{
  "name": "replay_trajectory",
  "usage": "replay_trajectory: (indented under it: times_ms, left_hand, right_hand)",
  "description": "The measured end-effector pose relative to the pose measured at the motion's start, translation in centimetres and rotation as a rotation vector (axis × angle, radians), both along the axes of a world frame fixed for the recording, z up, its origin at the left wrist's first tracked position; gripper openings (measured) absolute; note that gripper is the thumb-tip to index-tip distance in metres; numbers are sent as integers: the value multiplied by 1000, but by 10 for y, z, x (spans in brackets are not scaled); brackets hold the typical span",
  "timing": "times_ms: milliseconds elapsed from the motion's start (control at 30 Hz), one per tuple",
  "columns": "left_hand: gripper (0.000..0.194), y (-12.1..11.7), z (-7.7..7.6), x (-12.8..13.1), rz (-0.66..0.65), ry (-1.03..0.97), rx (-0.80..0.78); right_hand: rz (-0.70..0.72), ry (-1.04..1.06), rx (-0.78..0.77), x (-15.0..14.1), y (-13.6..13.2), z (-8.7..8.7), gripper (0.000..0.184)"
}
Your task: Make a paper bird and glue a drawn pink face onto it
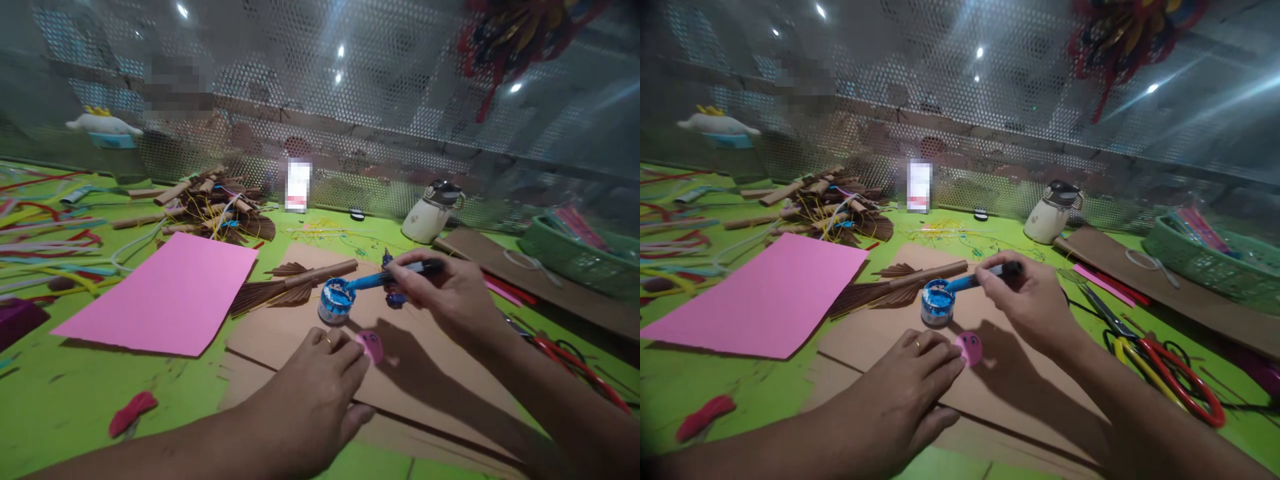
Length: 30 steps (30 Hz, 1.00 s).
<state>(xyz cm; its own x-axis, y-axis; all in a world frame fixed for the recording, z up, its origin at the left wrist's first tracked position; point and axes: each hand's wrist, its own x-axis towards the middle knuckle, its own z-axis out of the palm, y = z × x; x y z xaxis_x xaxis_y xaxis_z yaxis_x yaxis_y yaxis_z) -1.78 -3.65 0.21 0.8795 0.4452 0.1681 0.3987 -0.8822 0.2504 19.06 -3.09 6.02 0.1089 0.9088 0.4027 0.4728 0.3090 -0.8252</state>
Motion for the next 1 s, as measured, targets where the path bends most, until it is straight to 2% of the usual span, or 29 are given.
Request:
replay_trajectory:
  times_ms: [133, 267, 433, 567, 733, 1000]
  left_hand:
    - [37, 1, 0, 1, -10, 14, 9]
    - [36, 2, -1, 2, -13, -1, 26]
    - [37, 4, -2, 2, -18, -6, 36]
    - [39, 7, -5, 3, -40, -4, 28]
    - [43, 12, -14, 4, -59, -9, 51]
    - [43, 13, -22, 3, -62, -47, 94]
  right_hand:
    - [-109, 127, 30, 23, -29, -3, 16]
    - [-107, 236, -40, 40, -44, -25, 19]
    - [-154, 159, -172, 42, -48, -47, 21]
    - [-192, 17, -191, 43, -53, -48, 16]
    - [-220, -160, -123, 43, -54, -47, 11]
    - [-245, -176, -113, 40, -53, -50, 8]
